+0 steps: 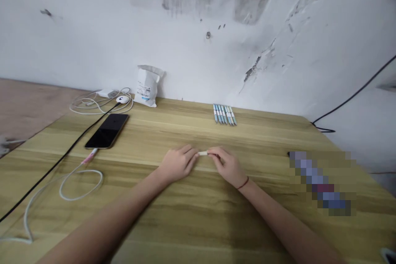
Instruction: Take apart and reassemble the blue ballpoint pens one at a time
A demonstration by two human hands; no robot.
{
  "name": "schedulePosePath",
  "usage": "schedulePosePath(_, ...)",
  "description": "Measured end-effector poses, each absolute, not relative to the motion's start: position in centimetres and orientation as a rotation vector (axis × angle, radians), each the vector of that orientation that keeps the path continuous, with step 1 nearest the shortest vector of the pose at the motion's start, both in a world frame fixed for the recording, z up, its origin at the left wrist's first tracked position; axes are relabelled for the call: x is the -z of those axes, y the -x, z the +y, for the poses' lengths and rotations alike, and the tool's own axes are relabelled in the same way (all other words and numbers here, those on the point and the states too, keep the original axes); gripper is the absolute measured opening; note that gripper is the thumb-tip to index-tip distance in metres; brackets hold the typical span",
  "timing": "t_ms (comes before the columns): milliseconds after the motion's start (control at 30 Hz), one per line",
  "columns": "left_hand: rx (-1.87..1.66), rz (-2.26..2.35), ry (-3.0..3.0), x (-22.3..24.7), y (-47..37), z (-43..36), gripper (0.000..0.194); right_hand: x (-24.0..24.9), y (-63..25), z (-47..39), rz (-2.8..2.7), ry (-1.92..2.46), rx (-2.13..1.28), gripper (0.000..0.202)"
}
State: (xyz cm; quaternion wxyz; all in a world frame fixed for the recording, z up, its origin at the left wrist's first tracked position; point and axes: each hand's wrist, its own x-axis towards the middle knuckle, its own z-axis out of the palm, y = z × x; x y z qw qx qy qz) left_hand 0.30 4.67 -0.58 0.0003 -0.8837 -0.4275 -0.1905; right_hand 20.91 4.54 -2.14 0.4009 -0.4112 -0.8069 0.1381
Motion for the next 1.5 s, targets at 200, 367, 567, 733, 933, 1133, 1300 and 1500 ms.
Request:
schedulePosePath(200, 0.550, -1.354, 2.768, 0.7, -0.3, 4.7, 0.033, 2.0, -21.1, 4.5, -2.054, 1.104, -0.367, 0.014)
schedulePosePath(367, 0.575, -1.294, 2.708, 0.7, -0.4, 4.7, 0.031, 1.6, -20.9, 4.4, -1.996, 1.142, -0.444, 0.014)
schedulePosePath(567, 0.539, -1.280, 2.702, 0.9, -0.4, 4.6, 0.032, 1.6, -21.0, 4.7, -2.023, 1.186, -0.450, 0.015)
schedulePosePath(733, 0.515, -1.340, 2.782, 0.6, -0.3, 4.5, 0.035, 1.9, -21.0, 4.7, -2.040, 1.060, -0.399, 0.013)
schedulePosePath(933, 0.575, -1.339, 2.920, 0.3, -0.1, 4.7, 0.036, 1.9, -21.0, 4.6, -2.020, 1.011, -0.410, 0.013)
schedulePosePath(1133, 0.668, -1.318, 2.875, 0.7, 0.0, 4.8, 0.034, 1.7, -21.0, 4.5, -1.986, 1.119, -0.432, 0.016)
schedulePosePath(1300, 0.710, -1.282, 2.769, 0.9, -0.2, 4.8, 0.031, 1.2, -21.0, 4.5, -1.992, 1.157, -0.441, 0.018)
schedulePosePath(1500, 0.662, -1.299, 2.781, 0.7, -0.3, 4.7, 0.032, 1.2, -20.9, 4.4, -2.017, 1.166, -0.386, 0.018)
